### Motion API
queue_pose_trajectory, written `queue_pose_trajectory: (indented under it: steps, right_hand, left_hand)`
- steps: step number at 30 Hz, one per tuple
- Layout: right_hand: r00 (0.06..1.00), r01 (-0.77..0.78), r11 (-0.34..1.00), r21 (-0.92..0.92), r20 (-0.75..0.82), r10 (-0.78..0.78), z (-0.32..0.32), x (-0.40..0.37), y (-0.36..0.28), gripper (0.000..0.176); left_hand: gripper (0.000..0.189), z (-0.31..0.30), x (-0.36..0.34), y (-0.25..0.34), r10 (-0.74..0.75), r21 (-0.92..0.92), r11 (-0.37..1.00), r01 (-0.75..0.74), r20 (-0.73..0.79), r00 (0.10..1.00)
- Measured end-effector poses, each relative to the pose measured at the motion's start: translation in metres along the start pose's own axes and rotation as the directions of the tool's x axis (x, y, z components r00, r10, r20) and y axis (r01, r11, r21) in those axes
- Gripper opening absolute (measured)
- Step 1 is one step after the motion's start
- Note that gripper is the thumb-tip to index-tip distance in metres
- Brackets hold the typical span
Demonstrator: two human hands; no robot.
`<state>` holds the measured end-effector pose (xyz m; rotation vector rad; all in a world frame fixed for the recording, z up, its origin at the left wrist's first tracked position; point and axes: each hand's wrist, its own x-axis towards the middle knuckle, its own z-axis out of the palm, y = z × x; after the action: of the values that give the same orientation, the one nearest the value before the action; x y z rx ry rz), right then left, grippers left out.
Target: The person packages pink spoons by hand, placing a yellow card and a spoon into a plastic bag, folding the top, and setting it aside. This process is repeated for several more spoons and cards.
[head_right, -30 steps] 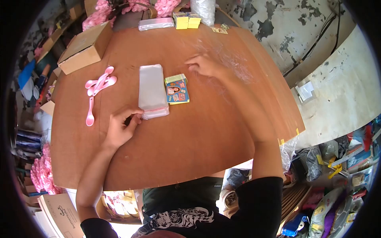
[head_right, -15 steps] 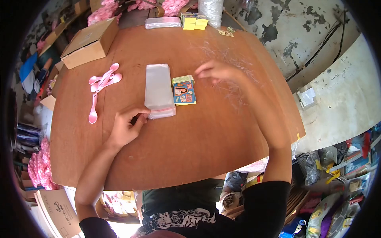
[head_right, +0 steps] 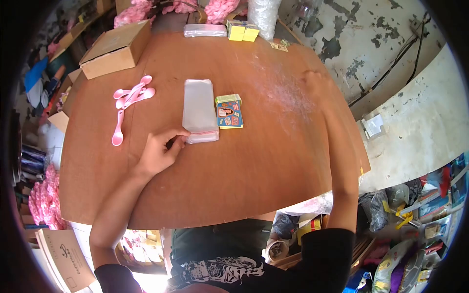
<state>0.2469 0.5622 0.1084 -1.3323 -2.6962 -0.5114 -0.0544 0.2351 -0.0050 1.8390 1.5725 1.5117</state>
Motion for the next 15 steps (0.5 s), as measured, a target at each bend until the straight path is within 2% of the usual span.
queue_pose_trajectory:
  steps: [1,2,4,6,7,9,11,13,15]
  right_hand:
    - [0.999,0.034,0.927,0.374,0.012,-0.041,0.02,0.008,-0.008,0.038]
    - [0.997,0.051,0.717,0.695,0.012,-0.083,0.04,0.015,-0.014,0.036]
    - [0.933,0.282,0.635,0.72,-0.05,-0.357,0.041,0.018,-0.059,0.045]
    - [0.959,0.058,0.589,0.806,0.12,-0.258,0.032,0.019,-0.095,0.055]
    - [0.962,0.059,0.587,0.807,0.11,-0.248,0.023,0.019,-0.106,0.055]
    - [0.861,-0.079,0.525,0.848,0.323,-0.392,0.008,0.016,-0.122,0.059]
    - [0.835,-0.079,0.55,0.831,0.356,-0.419,0.008,0.016,-0.119,0.057]
    - [0.81,-0.045,0.64,0.767,0.403,-0.426,0.02,0.022,-0.093,0.063]
    - [0.838,-0.071,0.762,0.644,0.453,-0.304,0.01,0.024,-0.064,0.056]
  left_hand:
    - [0.021,0.001,-0.002,0.0,0.008,-0.024,1.0,-0.008,-0.013,1.0]
    - [0.021,0.0,-0.002,0.002,0.008,-0.02,1.0,-0.009,-0.02,1.0]
    - [0.022,0.0,0.0,0.006,-0.037,0.019,0.999,0.037,0.01,0.999]
    - [0.018,0.001,-0.003,0.005,-0.051,0.018,0.999,0.05,0.031,0.998]
    - [0.015,0.001,-0.003,0.004,-0.075,0.015,0.997,0.075,0.023,0.997]
    - [0.015,0.0,-0.001,0.004,-0.034,0.015,0.999,0.034,0.018,0.999]
    - [0.015,-0.001,-0.003,0.004,-0.011,0.013,1.0,0.011,-0.002,1.0]
    - [0.015,-0.001,-0.002,0.003,0.019,0.01,1.0,-0.019,-0.004,1.0]
    - [0.015,0.0,-0.003,0.001,0.028,0.009,1.0,-0.028,-0.018,0.999]
